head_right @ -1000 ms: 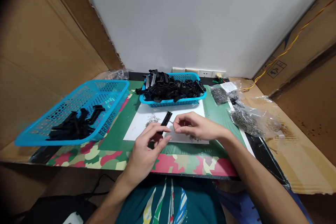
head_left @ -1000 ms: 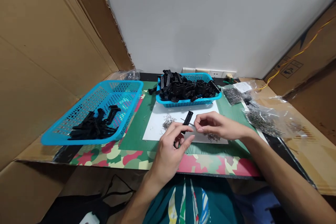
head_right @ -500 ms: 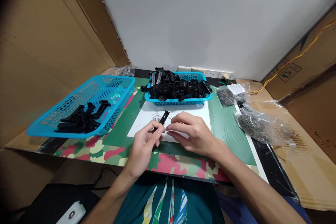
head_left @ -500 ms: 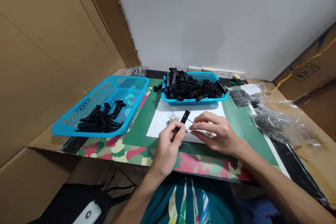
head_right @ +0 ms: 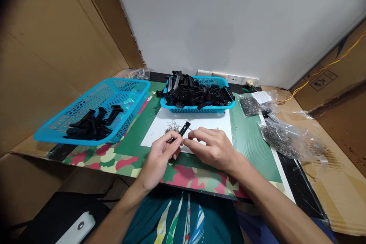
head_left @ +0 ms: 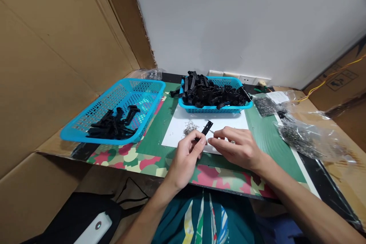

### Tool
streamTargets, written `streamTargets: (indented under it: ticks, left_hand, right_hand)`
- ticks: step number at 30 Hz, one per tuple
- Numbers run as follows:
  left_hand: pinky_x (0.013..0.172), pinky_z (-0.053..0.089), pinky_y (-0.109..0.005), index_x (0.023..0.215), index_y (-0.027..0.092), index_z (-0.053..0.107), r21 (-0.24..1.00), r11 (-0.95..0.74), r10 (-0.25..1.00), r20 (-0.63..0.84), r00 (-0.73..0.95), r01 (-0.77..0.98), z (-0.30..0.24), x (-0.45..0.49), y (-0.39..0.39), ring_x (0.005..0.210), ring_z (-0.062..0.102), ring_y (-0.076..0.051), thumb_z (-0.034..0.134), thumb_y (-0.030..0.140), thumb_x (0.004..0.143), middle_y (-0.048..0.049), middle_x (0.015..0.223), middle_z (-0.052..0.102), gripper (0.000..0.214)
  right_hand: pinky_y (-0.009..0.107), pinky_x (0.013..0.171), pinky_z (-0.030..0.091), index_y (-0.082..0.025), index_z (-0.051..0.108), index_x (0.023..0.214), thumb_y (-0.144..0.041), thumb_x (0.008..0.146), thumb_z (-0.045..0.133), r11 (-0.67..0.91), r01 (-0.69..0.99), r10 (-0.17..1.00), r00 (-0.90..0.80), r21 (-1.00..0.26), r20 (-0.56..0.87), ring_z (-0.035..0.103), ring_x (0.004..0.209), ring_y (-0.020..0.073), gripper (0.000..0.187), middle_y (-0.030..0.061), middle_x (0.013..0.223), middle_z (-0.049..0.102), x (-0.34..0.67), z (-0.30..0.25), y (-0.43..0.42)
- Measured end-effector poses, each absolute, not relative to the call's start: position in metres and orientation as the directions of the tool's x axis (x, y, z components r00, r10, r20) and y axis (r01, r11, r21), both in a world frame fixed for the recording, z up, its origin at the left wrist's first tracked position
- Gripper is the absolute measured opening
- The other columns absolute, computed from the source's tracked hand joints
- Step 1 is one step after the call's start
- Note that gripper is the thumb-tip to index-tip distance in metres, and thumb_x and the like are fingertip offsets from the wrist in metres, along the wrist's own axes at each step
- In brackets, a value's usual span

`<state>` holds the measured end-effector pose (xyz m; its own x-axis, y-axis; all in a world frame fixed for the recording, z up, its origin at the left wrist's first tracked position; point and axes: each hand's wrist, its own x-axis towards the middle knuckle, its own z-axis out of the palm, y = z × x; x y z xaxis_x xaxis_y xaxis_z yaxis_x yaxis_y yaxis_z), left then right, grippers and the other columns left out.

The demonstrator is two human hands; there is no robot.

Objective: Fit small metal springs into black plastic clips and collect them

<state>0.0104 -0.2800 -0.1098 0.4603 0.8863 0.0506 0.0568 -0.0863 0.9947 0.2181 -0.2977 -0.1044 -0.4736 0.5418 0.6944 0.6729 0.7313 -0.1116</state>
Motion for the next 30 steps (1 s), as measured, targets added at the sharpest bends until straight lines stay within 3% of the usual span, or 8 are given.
streamTargets:
  ticks: [3, 6, 8, 10, 12, 14, 20, 30]
  left_hand:
    - [0.068, 0.039, -0.026, 0.096, 0.021, 0.060, 0.980, -0.152, 0.890, 0.078, 0.449, 0.131, -0.108, 0.009, -0.282, 0.073, 0.047, -0.015, 0.050, 0.042, 0.108, 0.0014, 0.083, 0.052, 0.027]
    - [0.080, 0.044, -0.028, 0.106, 0.023, 0.062, 0.947, -0.231, 0.893, 0.116, 0.435, 0.222, -0.108, 0.005, -0.286, 0.088, 0.056, -0.018, 0.045, 0.037, 0.111, -0.0026, 0.098, 0.061, 0.023]
    - [0.086, 0.047, -0.029, 0.116, 0.024, 0.059, 0.936, -0.254, 0.890, 0.129, 0.437, 0.243, -0.111, 0.003, -0.290, 0.096, 0.061, -0.019, 0.045, 0.032, 0.110, -0.0039, 0.106, 0.066, 0.017]
    - [0.085, 0.050, -0.028, 0.135, 0.025, 0.053, 0.927, -0.260, 0.895, 0.127, 0.428, 0.270, -0.115, 0.000, -0.294, 0.093, 0.064, -0.018, 0.051, 0.026, 0.108, -0.0035, 0.109, 0.068, 0.027]
    - [0.081, 0.051, -0.028, 0.145, 0.025, 0.051, 0.905, -0.278, 0.900, 0.127, 0.418, 0.323, -0.119, -0.003, -0.297, 0.085, 0.064, -0.016, 0.059, 0.022, 0.104, -0.0027, 0.106, 0.070, 0.042]
    - [0.079, 0.053, -0.028, 0.139, 0.023, 0.061, 0.870, -0.322, 0.888, 0.140, 0.437, 0.374, -0.122, -0.005, -0.299, 0.081, 0.065, -0.017, 0.065, 0.019, 0.101, -0.0031, 0.103, 0.072, 0.039]
    - [0.084, 0.058, -0.033, 0.120, 0.020, 0.078, 0.810, -0.446, 0.842, 0.234, 0.486, 0.382, -0.123, -0.003, -0.300, 0.088, 0.069, -0.020, 0.071, 0.012, 0.096, -0.0058, 0.098, 0.077, 0.027]
    - [0.081, 0.060, -0.034, 0.122, 0.022, 0.080, 0.797, -0.478, 0.827, 0.267, 0.494, 0.370, -0.126, -0.002, -0.301, 0.092, 0.072, -0.022, 0.068, 0.016, 0.099, -0.0065, 0.097, 0.080, 0.026]
  right_hand:
    - [0.030, 0.063, 0.046, -0.024, 0.076, 0.096, -0.018, 0.100, 0.057, 0.662, 0.677, 0.700, -0.403, -0.322, 0.590, 0.067, 0.077, 0.0180, 0.020, 0.0080, 0.091, 0.075, 0.219, -0.101, -0.300]
    - [0.032, 0.063, 0.046, -0.022, 0.073, 0.088, -0.026, 0.097, 0.062, 0.483, 0.621, 0.859, -0.201, -0.616, 0.471, 0.063, 0.071, 0.0185, 0.015, 0.0070, 0.084, 0.073, 0.220, -0.093, -0.298]
    - [0.031, 0.061, 0.045, -0.021, 0.069, 0.080, -0.029, 0.095, 0.064, 0.321, 0.557, 0.945, -0.137, -0.766, 0.296, 0.059, 0.066, 0.0171, 0.018, 0.0042, 0.075, 0.069, 0.223, -0.087, -0.295]
    - [0.029, 0.059, 0.043, -0.019, 0.067, 0.077, -0.029, 0.095, 0.064, 0.183, 0.507, 0.980, -0.163, -0.842, 0.115, 0.055, 0.062, 0.0153, 0.020, 0.0019, 0.069, 0.066, 0.226, -0.084, -0.291]
    - [0.028, 0.058, 0.041, -0.017, 0.068, 0.080, -0.028, 0.094, 0.063, 0.100, 0.497, 0.978, -0.210, -0.862, -0.007, 0.053, 0.060, 0.0141, 0.018, 0.0013, 0.069, 0.065, 0.228, -0.083, -0.288]
    - [0.028, 0.058, 0.039, -0.017, 0.071, 0.083, -0.026, 0.094, 0.063, 0.079, 0.536, 0.972, -0.230, -0.840, -0.055, 0.053, 0.063, 0.0143, 0.016, 0.0023, 0.072, 0.068, 0.229, -0.084, -0.287]
    - [0.030, 0.057, 0.033, -0.017, 0.076, 0.083, -0.018, 0.087, 0.063, 0.122, 0.712, 0.973, -0.225, -0.691, -0.060, 0.053, 0.063, 0.0153, 0.013, 0.0032, 0.073, 0.070, 0.225, -0.089, -0.289]
    - [0.030, 0.058, 0.034, -0.017, 0.075, 0.081, -0.015, 0.085, 0.065, 0.131, 0.722, 0.976, -0.215, -0.680, -0.041, 0.055, 0.062, 0.0156, 0.011, 0.0033, 0.071, 0.070, 0.220, -0.091, -0.286]
